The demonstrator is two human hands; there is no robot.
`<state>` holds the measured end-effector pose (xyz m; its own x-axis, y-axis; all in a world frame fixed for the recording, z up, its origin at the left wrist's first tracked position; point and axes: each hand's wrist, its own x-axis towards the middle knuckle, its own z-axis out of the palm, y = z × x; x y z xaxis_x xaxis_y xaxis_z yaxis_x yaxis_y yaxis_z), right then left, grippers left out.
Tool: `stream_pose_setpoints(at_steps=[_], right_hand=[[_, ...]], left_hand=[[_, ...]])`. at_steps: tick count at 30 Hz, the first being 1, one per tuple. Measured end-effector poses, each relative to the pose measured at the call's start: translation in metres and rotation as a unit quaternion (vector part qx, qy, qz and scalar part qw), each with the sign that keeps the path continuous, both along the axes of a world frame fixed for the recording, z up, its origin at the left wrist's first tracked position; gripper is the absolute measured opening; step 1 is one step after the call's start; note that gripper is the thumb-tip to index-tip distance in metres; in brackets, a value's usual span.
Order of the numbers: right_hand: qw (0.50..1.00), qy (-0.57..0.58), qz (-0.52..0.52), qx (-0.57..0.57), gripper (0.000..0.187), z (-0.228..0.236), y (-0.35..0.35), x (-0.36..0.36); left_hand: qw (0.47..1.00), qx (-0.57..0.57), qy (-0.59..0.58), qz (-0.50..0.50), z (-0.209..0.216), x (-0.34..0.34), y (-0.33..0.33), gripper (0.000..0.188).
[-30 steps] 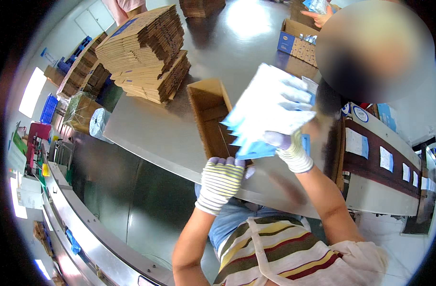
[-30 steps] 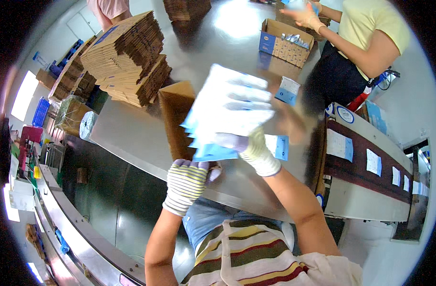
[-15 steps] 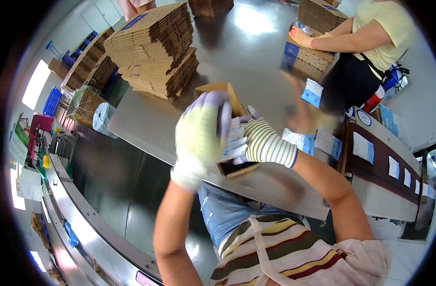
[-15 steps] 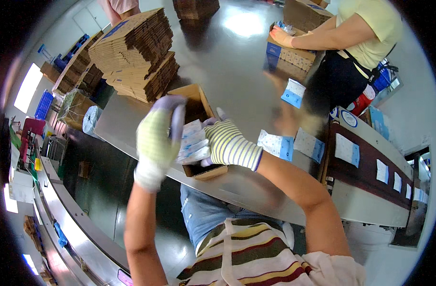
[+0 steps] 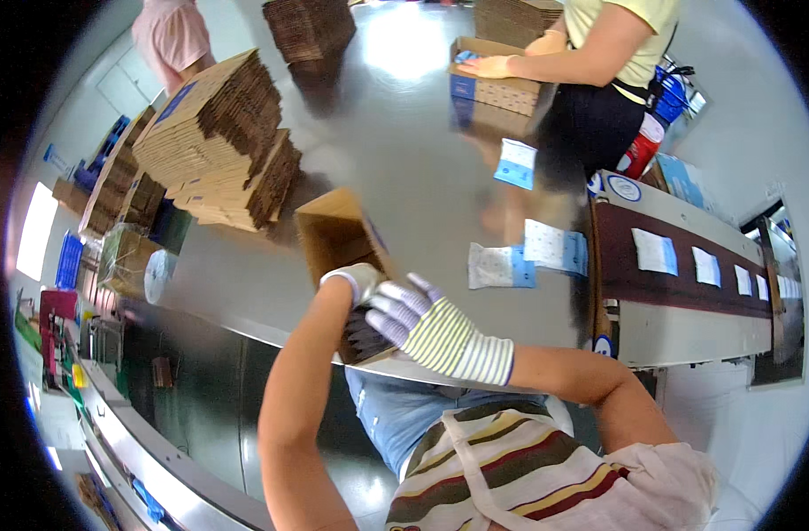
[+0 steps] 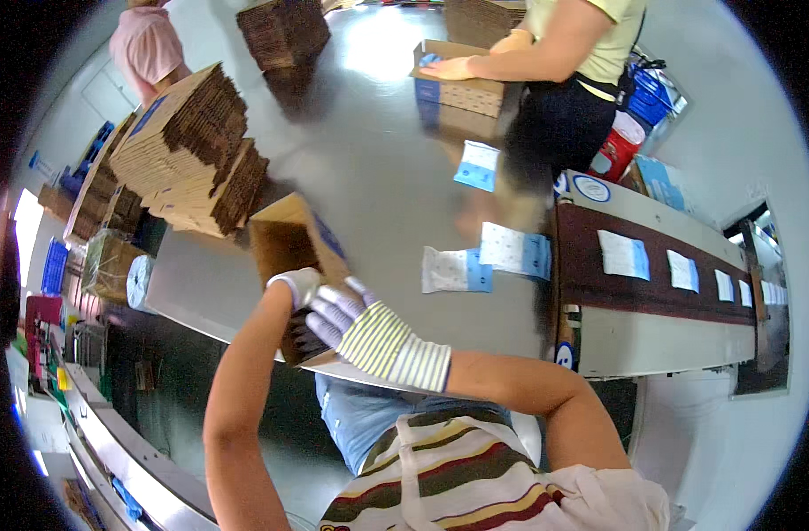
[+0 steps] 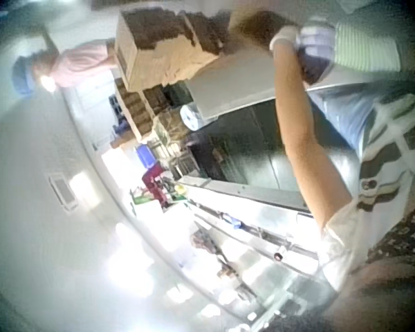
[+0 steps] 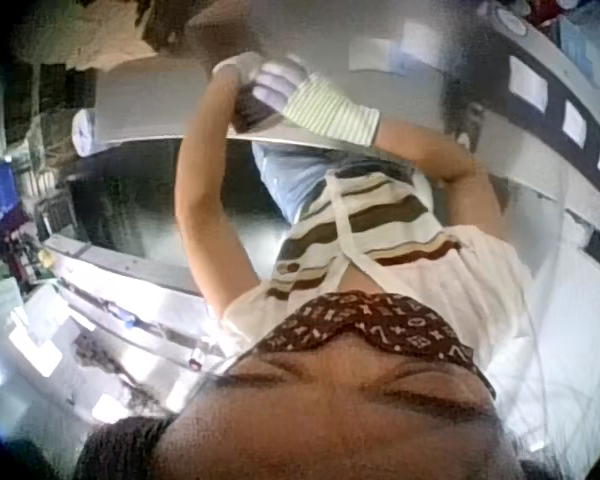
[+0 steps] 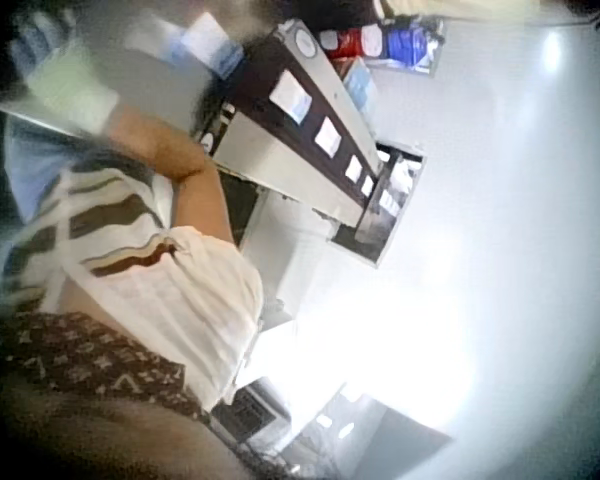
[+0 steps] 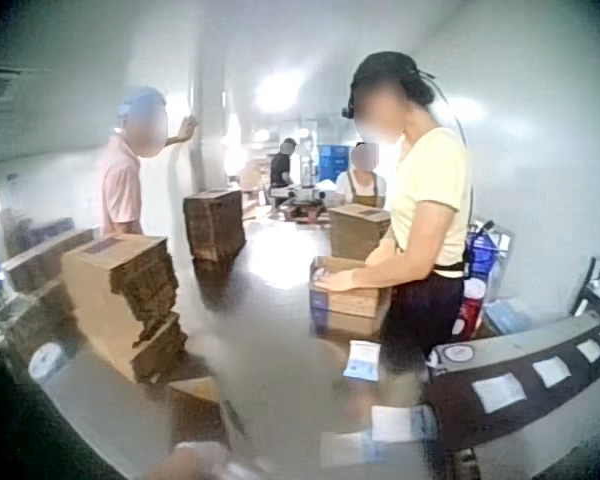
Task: The person picks up several blue packets from a table and places them into a cardboard box. The person then picks up a stack of flat cardboard items and moves them to another part of the table.
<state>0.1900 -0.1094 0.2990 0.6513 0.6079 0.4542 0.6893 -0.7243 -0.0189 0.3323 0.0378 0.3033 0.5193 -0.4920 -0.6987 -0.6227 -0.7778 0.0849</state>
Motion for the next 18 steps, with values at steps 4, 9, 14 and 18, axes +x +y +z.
stream_pose_setpoints(at_steps=[4,9,14,18], right_hand=[[0.992,0.037,0.083,0.092,0.046,0.000,-0.006,0.007],[0.961,0.109,0.099,0.236,0.060,0.037,-0.058,0.020],[0.941,0.254,-0.139,0.173,0.036,0.019,-0.201,0.059],[0.924,0.263,-0.222,0.165,0.035,0.031,-0.280,0.064]], left_hand=[[0.993,-0.102,-0.007,0.052,0.050,-0.030,0.004,0.026],[0.959,-0.204,-0.192,0.034,0.058,-0.092,0.013,0.022],[0.914,-0.310,-0.246,0.091,0.033,-0.103,0.011,0.022],[0.912,-0.310,-0.250,0.098,0.024,-0.100,0.016,0.026]])
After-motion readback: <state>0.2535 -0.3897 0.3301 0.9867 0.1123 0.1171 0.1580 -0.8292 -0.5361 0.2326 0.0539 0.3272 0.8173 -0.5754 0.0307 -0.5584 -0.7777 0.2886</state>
